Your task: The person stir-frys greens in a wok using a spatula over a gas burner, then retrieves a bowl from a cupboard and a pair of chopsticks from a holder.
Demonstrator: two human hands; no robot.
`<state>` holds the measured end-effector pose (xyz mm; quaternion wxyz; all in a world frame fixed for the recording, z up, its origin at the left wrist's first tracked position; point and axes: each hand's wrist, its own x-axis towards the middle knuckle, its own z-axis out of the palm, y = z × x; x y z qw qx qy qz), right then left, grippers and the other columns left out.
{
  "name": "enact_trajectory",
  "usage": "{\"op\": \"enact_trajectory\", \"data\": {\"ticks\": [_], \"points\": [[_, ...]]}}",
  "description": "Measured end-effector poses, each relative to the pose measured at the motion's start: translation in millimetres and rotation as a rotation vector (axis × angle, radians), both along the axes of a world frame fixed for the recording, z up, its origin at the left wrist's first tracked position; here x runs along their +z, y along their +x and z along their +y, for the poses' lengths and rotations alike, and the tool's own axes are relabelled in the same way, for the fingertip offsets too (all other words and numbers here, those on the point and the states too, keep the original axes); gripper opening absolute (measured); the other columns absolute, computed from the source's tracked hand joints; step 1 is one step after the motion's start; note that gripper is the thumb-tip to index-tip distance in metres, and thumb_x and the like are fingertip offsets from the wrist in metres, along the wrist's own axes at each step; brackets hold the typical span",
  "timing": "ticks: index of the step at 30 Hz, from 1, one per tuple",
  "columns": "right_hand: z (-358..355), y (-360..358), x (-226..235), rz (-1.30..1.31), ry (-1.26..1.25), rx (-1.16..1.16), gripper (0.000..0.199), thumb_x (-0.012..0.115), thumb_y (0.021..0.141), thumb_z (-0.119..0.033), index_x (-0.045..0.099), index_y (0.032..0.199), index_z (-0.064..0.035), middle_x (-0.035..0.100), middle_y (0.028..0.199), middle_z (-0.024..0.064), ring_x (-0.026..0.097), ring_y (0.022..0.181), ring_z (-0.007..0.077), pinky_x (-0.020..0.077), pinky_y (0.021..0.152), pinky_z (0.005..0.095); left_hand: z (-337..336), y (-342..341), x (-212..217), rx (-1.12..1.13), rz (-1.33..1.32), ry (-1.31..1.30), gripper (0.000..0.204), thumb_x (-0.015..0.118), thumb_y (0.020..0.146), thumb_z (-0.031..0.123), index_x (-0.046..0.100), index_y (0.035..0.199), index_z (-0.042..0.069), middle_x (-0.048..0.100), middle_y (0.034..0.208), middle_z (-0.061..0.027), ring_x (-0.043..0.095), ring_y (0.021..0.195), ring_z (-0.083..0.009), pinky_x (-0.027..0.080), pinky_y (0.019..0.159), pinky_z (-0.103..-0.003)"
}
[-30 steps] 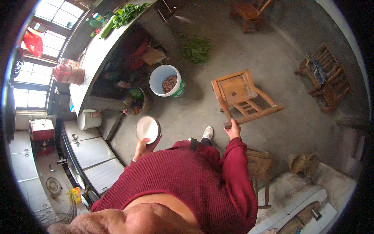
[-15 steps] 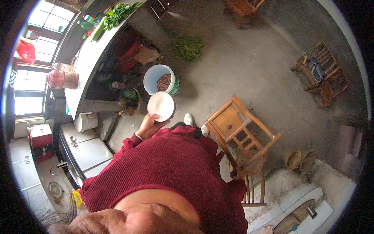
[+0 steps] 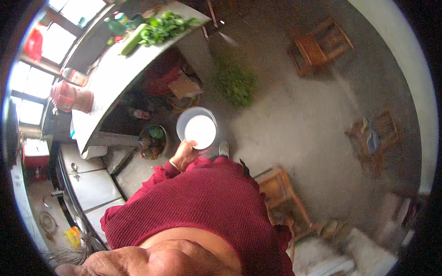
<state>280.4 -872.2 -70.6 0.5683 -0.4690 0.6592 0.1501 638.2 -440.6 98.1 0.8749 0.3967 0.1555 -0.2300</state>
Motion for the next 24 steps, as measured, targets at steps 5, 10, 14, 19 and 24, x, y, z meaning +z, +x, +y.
{"op": "enact_trajectory", "data": {"ticks": [5,10,14,19,24], "points": [[-10,227,47,-0.374,-0.244,0.114,0.039,0.052,0.089,-0.014,0.045,0.126,-0.0037,0.058,0.108,0.0122,0.059,0.095,0.0205,0.0497,0.066,0.0336,29,65,8,0.154,-0.009,-0.060,0.062,0.032,0.073,-0.008,0.030,0.133,0.010,0.043,0.127,-0.0160,0.049,0.113,-0.0355,0.046,0.086,-0.058],[22,400,98,-0.735,-0.333,0.691,0.023,0.052,0.087,-0.009,0.058,0.107,0.0001,0.063,0.078,0.0072,0.063,0.068,0.0172,0.0512,0.057,0.0294,52,90,9,0.326,0.023,-0.150,0.057,0.035,0.073,-0.006,0.036,0.129,0.003,0.048,0.123,-0.0171,0.051,0.111,-0.0330,0.051,0.084,-0.051],[35,493,94,-0.689,-0.239,0.815,0.024,0.055,0.085,-0.007,0.058,0.107,0.0000,0.064,0.082,0.0091,0.062,0.064,0.0166,0.0516,0.055,0.0281,54,109,4,0.444,0.016,-0.056,0.051,0.040,0.078,0.000,0.038,0.129,0.005,0.049,0.122,-0.0164,0.053,0.110,-0.0304,0.054,0.079,-0.049],[23,604,137,-0.632,-0.186,1.005,0.023,0.055,0.087,-0.011,0.057,0.107,-0.0011,0.064,0.087,0.0108,0.064,0.067,0.0177,0.0526,0.052,0.0289,37,144,23,0.695,-0.029,-0.187,0.057,0.044,0.072,-0.005,0.038,0.128,0.002,0.050,0.120,-0.0165,0.052,0.111,-0.0307,0.048,0.087,-0.053],[6,736,201,-0.824,-0.270,1.183,0.022,0.054,0.088,-0.011,0.057,0.108,-0.0011,0.064,0.085,0.0084,0.063,0.067,0.0145,0.0508,0.052,0.0255,16,178,48,0.816,-0.060,-0.200,0.056,0.044,0.073,-0.004,0.039,0.128,0.003,0.050,0.120,-0.0171,0.053,0.109,-0.0335,0.049,0.084,-0.054]]}}
